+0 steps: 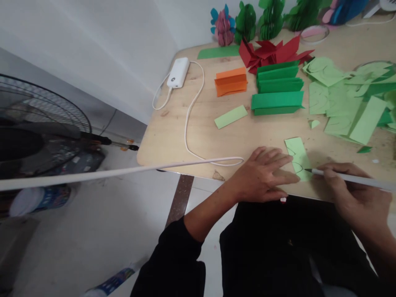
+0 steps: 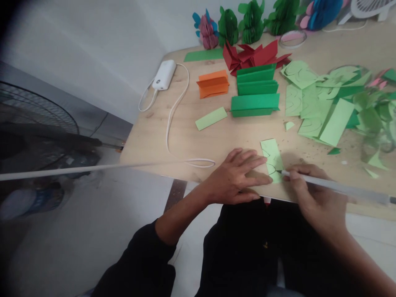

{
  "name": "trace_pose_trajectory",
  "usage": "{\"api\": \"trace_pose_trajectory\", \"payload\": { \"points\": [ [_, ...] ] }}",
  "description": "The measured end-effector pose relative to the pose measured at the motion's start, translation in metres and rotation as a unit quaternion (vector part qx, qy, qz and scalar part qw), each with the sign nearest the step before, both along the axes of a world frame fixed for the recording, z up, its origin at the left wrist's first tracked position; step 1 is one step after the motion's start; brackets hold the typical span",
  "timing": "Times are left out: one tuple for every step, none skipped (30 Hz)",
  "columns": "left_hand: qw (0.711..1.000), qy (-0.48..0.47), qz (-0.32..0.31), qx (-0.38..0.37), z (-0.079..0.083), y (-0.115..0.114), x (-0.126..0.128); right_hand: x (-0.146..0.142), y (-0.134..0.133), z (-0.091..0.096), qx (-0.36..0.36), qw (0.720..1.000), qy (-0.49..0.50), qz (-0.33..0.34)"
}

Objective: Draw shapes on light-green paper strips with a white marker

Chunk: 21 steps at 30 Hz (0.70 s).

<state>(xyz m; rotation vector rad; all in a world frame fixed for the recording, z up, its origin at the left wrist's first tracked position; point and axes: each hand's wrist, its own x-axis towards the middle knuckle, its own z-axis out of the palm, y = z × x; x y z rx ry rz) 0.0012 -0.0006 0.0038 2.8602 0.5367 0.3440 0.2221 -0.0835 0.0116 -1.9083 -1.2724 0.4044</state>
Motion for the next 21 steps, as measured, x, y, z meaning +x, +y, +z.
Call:
{"api": "trace_pose_trajectory", "payload": {
  "points": [
    [1.000,0.000,-0.001,0.001,0.000,0.000,0.000,0.000,-0.001,0.000,0.007,1.000,0.004,0.003],
    [1.000,0.002,-0.001,0.002,0.000,0.000,0.000,0.000,-0.002,0.001,0.016,1.000,0.007,0.006],
    [1.000,0.005,-0.001,0.003,0.001,0.000,0.000,0.000,-0.003,0.001,0.022,1.000,0.004,0.016],
    [1.000,0.009,0.000,0.003,0.002,0.000,0.000,0.001,-0.004,0.001,0.025,0.999,-0.007,0.029],
    [1.000,0.012,0.001,0.001,0.002,-0.001,0.000,0.002,-0.005,0.002,0.027,0.998,-0.029,0.046],
    [1.000,0.014,0.002,-0.001,0.003,-0.001,0.000,0.003,-0.007,0.002,0.027,0.996,-0.060,0.067],
    [1.000,0.013,0.003,-0.005,0.003,-0.001,0.000,0.004,-0.008,0.002,0.029,0.991,-0.099,0.089],
    [1.000,0.011,0.003,-0.008,0.003,-0.001,0.000,0.005,-0.008,0.001,0.035,0.984,-0.137,0.111],
    [1.000,0.009,0.003,-0.011,0.004,-0.001,0.000,0.007,-0.009,-0.001,0.050,0.975,-0.170,0.131],
    [1.000,0.007,0.003,-0.013,0.004,-0.002,0.000,0.008,-0.009,-0.003,0.071,0.968,-0.193,0.146],
    [1.000,0.007,0.002,-0.013,0.004,-0.002,0.000,0.009,-0.009,-0.006,0.095,0.960,-0.209,0.157],
    [1.000,0.008,0.002,-0.013,0.003,-0.002,0.000,0.010,-0.009,-0.008,0.121,0.954,-0.220,0.165],
    [1.000,0.008,0.002,-0.012,0.003,-0.002,0.000,0.010,-0.008,-0.011,0.142,0.947,-0.229,0.173],
    [1.000,0.009,0.002,-0.012,0.004,-0.002,0.000,0.010,-0.008,-0.013,0.156,0.942,-0.237,0.180],
    [1.000,0.007,0.002,-0.014,0.004,-0.002,-0.001,0.010,-0.008,-0.014,0.163,0.937,-0.245,0.186],
    [1.000,0.002,0.003,-0.019,0.004,-0.001,-0.001,0.010,-0.008,-0.015,0.162,0.935,-0.253,0.190],
    [1.000,-0.005,0.005,-0.028,0.004,-0.001,-0.001,0.009,-0.008,-0.015,0.158,0.933,-0.259,0.194],
    [0.999,-0.015,0.009,-0.042,0.004,-0.001,-0.001,0.009,-0.009,-0.015,0.155,0.932,-0.263,0.194],
    [0.998,-0.027,0.019,-0.059,0.005,-0.001,0.000,0.008,-0.009,-0.015,0.153,0.932,-0.265,0.192],
    [0.996,-0.040,0.035,-0.076,0.004,-0.001,0.002,0.007,-0.009,-0.015,0.153,0.933,-0.265,0.190],
    [0.993,-0.054,0.058,-0.092,0.004,-0.002,0.004,0.007,-0.010,-0.016,0.154,0.933,-0.265,0.187]
  ]
}}
